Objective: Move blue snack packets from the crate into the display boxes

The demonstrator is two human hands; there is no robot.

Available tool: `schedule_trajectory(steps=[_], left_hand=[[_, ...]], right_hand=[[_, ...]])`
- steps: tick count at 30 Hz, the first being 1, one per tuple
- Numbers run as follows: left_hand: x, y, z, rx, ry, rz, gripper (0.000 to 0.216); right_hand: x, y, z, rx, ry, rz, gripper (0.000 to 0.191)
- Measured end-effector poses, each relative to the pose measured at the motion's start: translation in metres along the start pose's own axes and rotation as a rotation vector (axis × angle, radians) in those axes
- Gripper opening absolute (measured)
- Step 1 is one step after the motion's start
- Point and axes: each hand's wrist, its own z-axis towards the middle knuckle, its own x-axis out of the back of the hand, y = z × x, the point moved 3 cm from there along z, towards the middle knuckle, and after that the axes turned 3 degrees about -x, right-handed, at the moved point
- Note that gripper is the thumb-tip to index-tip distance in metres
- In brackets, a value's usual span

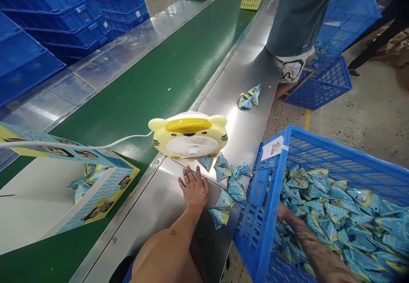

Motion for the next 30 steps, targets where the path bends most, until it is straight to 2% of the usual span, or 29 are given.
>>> schedule_trajectory(steps=[2, 4, 6, 8, 9, 10, 13, 14, 16, 18, 20, 21, 22, 24, 27, 30], left_hand=[[0.0, 0.0, 0.0, 0.005, -0.004, -0.009, 0.061], [0.001, 0.0, 0.0, 0.006, -0.015, -0.014, 0.061], [0.002, 0.0, 0.0, 0.01, -0.027, -0.018, 0.061], [0.004, 0.0, 0.001, 0.01, -0.035, -0.021, 0.061], [0.005, 0.0, 0.0, 0.009, -0.038, -0.021, 0.062], [0.006, 0.0, 0.0, 0.008, -0.041, -0.021, 0.062], [0.007, 0.0, 0.0, 0.01, -0.037, -0.02, 0.062], [0.006, 0.001, 0.0, 0.009, -0.035, -0.021, 0.062], [0.005, 0.001, 0.0, 0.006, -0.033, -0.021, 0.062], [0.004, 0.001, 0.0, 0.004, -0.03, -0.01, 0.062], [0.004, 0.0, -0.001, 0.001, -0.032, 0.01, 0.062], [0.005, -0.001, -0.001, -0.005, -0.04, 0.018, 0.063], [0.005, -0.001, -0.001, -0.013, -0.054, 0.024, 0.065], [0.006, -0.003, -0.003, -0.029, -0.089, 0.035, 0.07], [0.005, -0.005, -0.008, -0.051, -0.098, 0.073, 0.074], [0.0, -0.005, -0.01, -0.056, -0.045, 0.104, 0.068]], right_hand=[[0.039, 0.002, 0.003, -0.066, 0.058, 0.016, 0.045], [0.08, -0.005, -0.004, -0.155, 0.261, 0.139, 0.05], [0.109, -0.026, -0.026, -0.159, 0.501, 0.458, 0.052], [0.118, -0.061, -0.057, -0.052, 0.591, 0.806, 0.055], [0.116, -0.082, -0.073, 0.01, 0.564, 0.838, 0.057], [0.111, -0.105, -0.089, 0.06, 0.51, 0.768, 0.057], [0.089, -0.166, -0.124, 0.15, 0.316, 0.315, 0.06], [0.082, -0.18, -0.129, 0.199, 0.236, 0.221, 0.06], [0.073, -0.192, -0.124, 0.31, 0.061, 0.174, 0.056], [0.075, -0.177, -0.1, 0.337, -0.005, 0.173, 0.05], [0.084, -0.135, -0.063, 0.216, 0.139, 0.164, 0.052], [0.088, -0.108, -0.045, 0.121, 0.243, 0.144, 0.054], [0.087, -0.079, -0.029, 0.003, 0.279, 0.047, 0.057], [0.072, -0.028, -0.012, -0.131, 0.183, -0.099, 0.045], [0.025, 0.021, -0.025, -0.206, -0.045, -0.299, 0.01], [-0.025, 0.043, -0.052, -0.301, -0.204, -0.467, 0.033]])
